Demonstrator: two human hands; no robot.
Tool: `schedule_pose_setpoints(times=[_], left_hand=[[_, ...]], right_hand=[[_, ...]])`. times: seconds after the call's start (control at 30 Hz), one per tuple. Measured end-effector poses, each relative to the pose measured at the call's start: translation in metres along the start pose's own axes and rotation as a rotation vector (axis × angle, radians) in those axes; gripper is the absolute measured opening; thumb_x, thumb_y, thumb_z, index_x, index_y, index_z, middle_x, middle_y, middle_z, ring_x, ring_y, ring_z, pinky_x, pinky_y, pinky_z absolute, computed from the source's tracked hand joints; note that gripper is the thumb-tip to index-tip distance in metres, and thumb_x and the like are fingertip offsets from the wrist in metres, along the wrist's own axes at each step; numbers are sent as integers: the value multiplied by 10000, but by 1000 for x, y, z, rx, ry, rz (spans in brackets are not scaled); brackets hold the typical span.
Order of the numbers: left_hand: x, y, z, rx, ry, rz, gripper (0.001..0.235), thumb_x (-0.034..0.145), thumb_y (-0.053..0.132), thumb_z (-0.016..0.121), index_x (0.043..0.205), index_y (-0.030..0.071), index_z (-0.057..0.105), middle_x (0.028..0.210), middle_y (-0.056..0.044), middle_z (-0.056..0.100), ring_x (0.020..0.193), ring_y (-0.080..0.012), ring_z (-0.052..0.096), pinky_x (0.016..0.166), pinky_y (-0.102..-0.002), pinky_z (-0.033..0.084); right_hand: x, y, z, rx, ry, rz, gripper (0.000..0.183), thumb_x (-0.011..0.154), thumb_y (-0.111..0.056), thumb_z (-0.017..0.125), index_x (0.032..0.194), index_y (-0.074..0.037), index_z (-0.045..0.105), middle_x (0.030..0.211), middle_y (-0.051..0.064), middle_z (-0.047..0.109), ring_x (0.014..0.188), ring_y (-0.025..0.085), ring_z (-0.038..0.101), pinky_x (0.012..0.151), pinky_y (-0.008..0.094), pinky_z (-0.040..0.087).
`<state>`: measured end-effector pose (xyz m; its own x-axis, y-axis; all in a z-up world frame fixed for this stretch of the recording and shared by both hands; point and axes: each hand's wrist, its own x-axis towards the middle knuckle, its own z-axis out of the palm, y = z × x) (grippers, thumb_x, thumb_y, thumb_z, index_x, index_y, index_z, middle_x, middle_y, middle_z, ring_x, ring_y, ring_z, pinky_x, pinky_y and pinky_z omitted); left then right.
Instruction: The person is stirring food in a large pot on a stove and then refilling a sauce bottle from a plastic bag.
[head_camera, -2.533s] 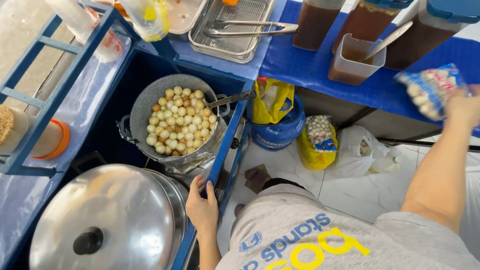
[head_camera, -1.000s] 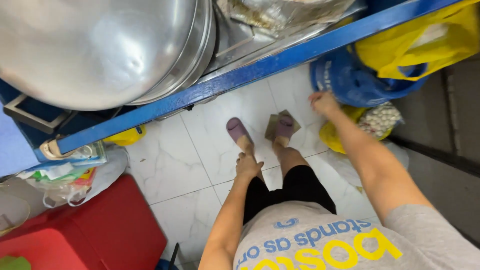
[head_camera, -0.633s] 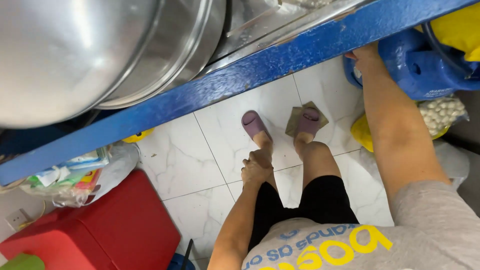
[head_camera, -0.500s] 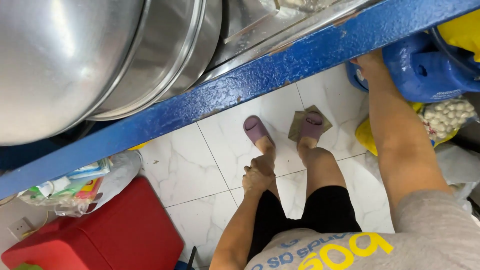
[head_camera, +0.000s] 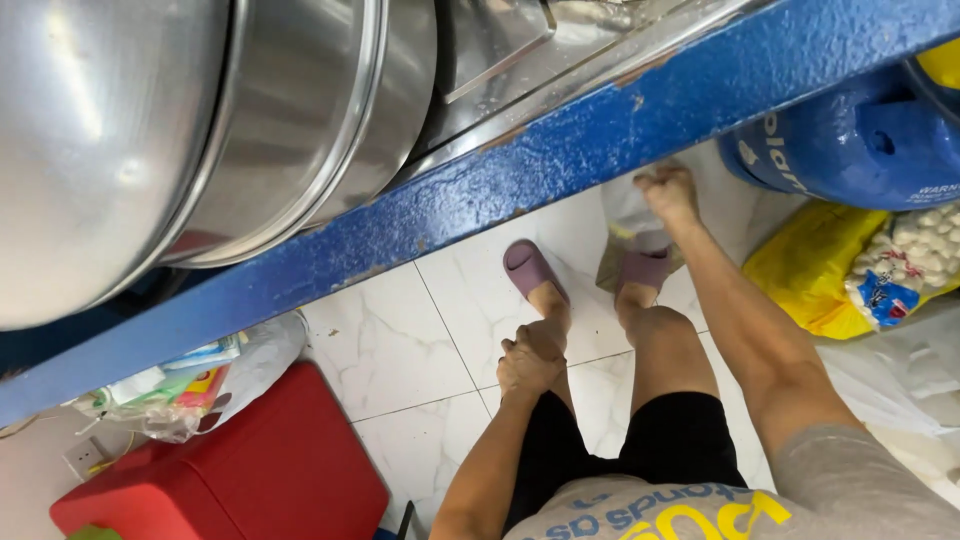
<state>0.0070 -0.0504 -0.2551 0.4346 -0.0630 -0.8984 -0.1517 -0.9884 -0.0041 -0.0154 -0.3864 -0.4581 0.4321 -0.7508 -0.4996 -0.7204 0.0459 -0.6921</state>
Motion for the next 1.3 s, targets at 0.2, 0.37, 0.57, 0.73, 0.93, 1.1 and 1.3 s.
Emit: schedule_pose_setpoints(times=[0.2,0.37,0.57,0.73,0.93,1.1,1.3], left_hand=[[10,5,1,-2,24,-4,893,750,493,736,1483,156,353,1340,-206,501,1151,-493,663,979,-532,578],[23,3,1,-43,37,-12,949,727,513,768,1510,197,337,1351,-201,492,1148,-508,654,981,-543,573],[32,0,-14,-78,18,-15,973,743,550,779,1533,221,316,1379,-194,478,1180,-490,639,1007,-523,564],[52,-5,-11,-89,66,-15,977,724,567,810,1526,250,351,1393,-187,487,1166,-487,649,981,-511,585],[65,-7,-11,-115,116,-9,979,709,591,819,1513,265,364,1394,-162,488,1172,-480,647,986,-511,587],[60,-4,-14,-112,92,-10,988,717,587,816,1527,259,354,1404,-167,482,1181,-483,643,1002,-513,574],[26,3,-19,-97,66,4,943,776,534,790,1540,225,333,1431,-180,478,1216,-480,634,1040,-518,556]], right_hand=[[-76,-45,-3,-548,-536,77,509,870,-419,705,1144,3,781,1130,227,767,1135,390,712,920,478,583],[-56,0,37,-552,-802,96,719,853,-444,720,1373,46,630,1467,293,532,1411,446,430,1130,568,403],[-14,-41,42,-528,-738,60,753,895,-546,699,1413,-15,568,1531,245,427,1482,396,318,1158,575,319],[21,-70,38,-421,-495,-39,637,950,-542,668,1303,-16,601,1396,250,481,1390,387,397,1091,554,358],[40,-91,27,-283,-227,-135,542,1015,-537,630,1172,-18,640,1234,254,547,1280,376,491,1010,529,406],[52,-82,5,-184,8,-177,518,1070,-533,599,1063,-20,673,1099,258,601,1188,367,570,943,508,445],[34,-89,-62,-99,316,-229,565,1135,-527,561,932,-22,712,937,262,666,1079,356,664,862,483,493]])
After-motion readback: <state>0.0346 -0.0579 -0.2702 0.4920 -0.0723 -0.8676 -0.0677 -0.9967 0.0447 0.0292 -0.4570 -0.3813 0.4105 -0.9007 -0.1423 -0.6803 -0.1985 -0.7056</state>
